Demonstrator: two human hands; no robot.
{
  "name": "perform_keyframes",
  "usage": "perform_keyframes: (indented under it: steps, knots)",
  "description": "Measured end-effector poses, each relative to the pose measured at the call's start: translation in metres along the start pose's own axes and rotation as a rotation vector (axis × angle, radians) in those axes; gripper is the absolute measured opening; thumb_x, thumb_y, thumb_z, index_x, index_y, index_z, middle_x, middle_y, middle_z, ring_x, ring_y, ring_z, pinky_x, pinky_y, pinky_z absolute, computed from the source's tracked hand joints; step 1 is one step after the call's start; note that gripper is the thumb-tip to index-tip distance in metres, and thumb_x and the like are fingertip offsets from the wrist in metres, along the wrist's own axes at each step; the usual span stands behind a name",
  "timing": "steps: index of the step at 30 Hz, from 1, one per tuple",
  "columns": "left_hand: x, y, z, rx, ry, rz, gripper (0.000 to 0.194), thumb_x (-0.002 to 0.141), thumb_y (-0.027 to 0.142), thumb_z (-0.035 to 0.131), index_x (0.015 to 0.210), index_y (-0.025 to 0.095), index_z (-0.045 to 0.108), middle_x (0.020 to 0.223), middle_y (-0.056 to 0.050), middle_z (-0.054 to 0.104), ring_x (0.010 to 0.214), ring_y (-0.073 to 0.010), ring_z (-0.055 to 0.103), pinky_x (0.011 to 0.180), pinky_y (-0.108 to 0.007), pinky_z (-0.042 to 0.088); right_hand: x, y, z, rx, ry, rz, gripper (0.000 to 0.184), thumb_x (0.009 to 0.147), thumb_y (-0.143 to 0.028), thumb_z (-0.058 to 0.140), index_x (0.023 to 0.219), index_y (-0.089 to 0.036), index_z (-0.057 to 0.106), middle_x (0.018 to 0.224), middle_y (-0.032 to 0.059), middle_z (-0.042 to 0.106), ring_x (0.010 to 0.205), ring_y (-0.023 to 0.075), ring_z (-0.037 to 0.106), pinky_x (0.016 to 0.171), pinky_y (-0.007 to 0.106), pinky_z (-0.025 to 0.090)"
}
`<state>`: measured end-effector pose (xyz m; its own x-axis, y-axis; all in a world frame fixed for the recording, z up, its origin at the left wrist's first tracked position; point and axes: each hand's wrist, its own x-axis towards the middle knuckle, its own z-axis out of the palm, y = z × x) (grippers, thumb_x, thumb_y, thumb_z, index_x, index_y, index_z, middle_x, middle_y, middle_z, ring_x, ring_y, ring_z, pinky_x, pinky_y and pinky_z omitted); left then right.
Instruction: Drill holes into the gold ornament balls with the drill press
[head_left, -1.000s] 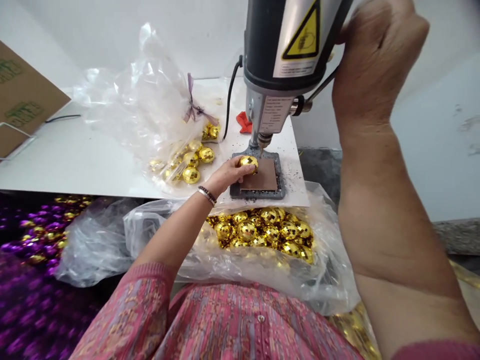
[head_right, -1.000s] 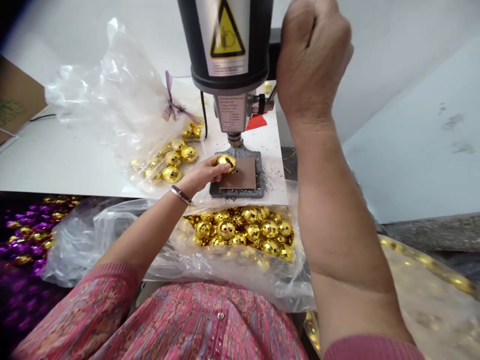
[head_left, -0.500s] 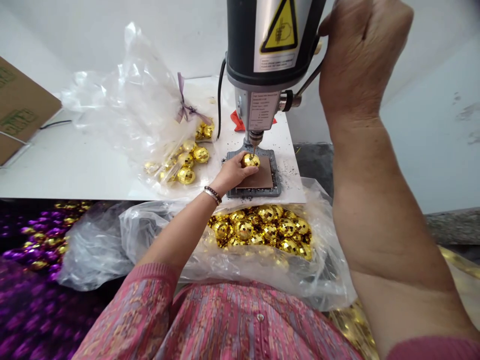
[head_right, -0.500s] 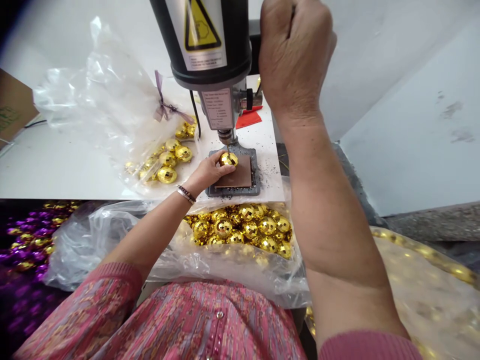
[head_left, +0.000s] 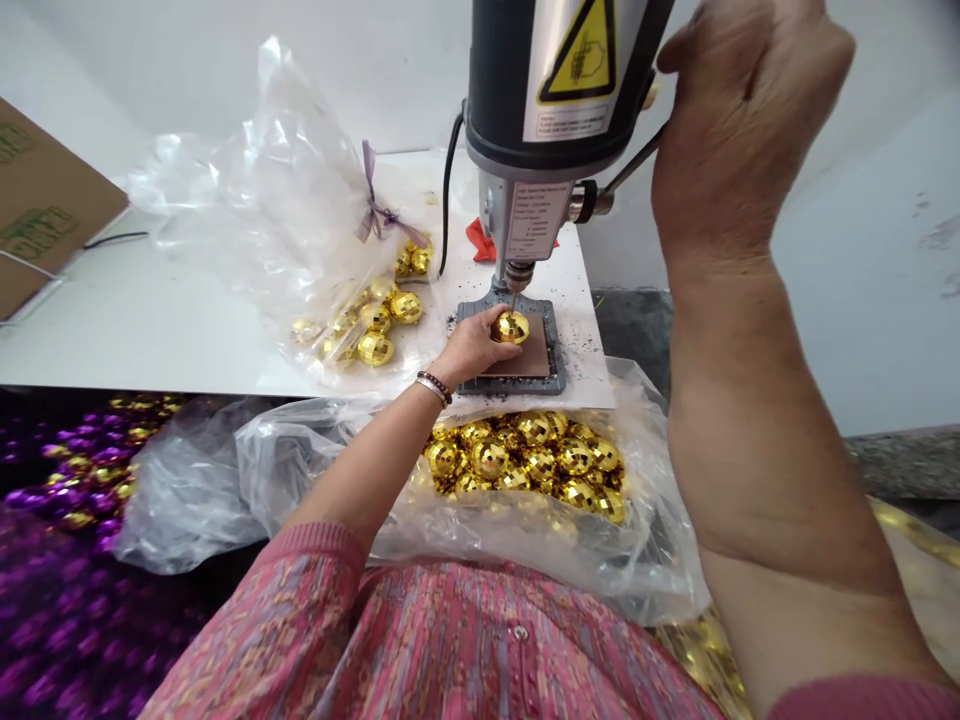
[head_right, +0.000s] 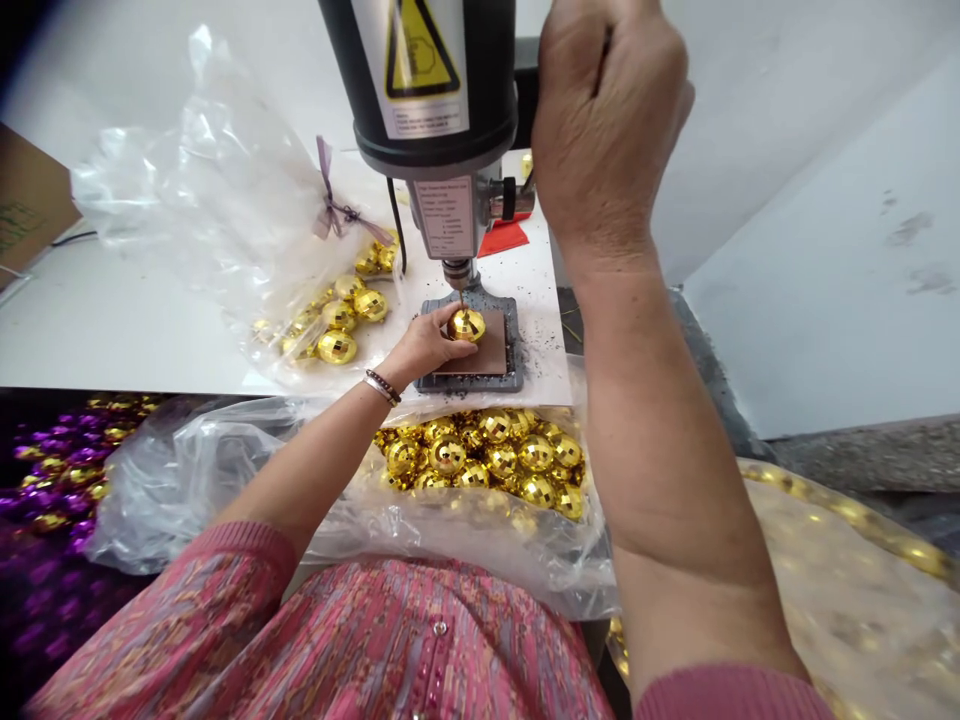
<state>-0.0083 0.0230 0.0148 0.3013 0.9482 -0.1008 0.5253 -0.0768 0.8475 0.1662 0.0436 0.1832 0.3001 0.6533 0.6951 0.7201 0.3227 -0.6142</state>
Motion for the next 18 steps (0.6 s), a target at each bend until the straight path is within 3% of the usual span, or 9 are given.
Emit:
perform_keyframes:
  steps: [3, 9, 12, 18]
  knots:
    - [0.0, -0.005, 0.002, -0.02, 0.013, 0.003, 0.075, 0.071, 0.021, 0.08, 0.142, 0.015, 0.06, 0.11, -0.002, 0.076, 0.098, -0.0208, 0.068, 0.091, -0.029, 0.052, -0.015, 0.002, -0.003, -0.021, 0.116, -0.076, 0.038, 0.102, -0.018, 0.027, 0.086, -0.012, 0.061, 0.079, 0.004, 0.06, 0.082, 0.0105, 0.056, 0.085, 0.028, 0.044]
    - [-0.001, -0.007, 0.003, -0.016, 0.016, 0.022, 0.073, 0.071, 0.022, 0.08, 0.141, 0.014, 0.061, 0.106, -0.002, 0.076, 0.091, -0.0187, 0.067, 0.085, -0.027, 0.052, -0.055, 0.03, -0.01, 0.094, 0.167, -0.364, 0.032, 0.094, -0.012, 0.041, 0.097, -0.014, 0.072, 0.085, -0.003, 0.069, 0.067, 0.0026, 0.057, 0.067, 0.018, 0.044]
    - [-0.002, -0.005, 0.004, -0.01, 0.03, 0.016, 0.073, 0.071, 0.02, 0.079, 0.141, 0.014, 0.06, 0.103, -0.002, 0.076, 0.088, -0.0172, 0.066, 0.083, -0.026, 0.051, -0.071, 0.044, -0.008, 0.099, 0.208, -0.487, 0.037, 0.093, -0.012, 0.038, 0.107, -0.014, 0.072, 0.094, -0.0042, 0.071, 0.075, 0.0009, 0.06, 0.072, 0.015, 0.046]
    - [-0.004, -0.006, 0.003, -0.031, 0.04, 0.027, 0.07, 0.071, 0.02, 0.08, 0.138, 0.013, 0.062, 0.104, -0.001, 0.075, 0.086, -0.0146, 0.064, 0.082, -0.023, 0.05, -0.086, 0.053, -0.004, 0.111, 0.189, -0.464, 0.037, 0.094, -0.017, 0.042, 0.116, -0.015, 0.071, 0.108, 0.0005, 0.073, 0.086, 0.006, 0.068, 0.082, 0.022, 0.055]
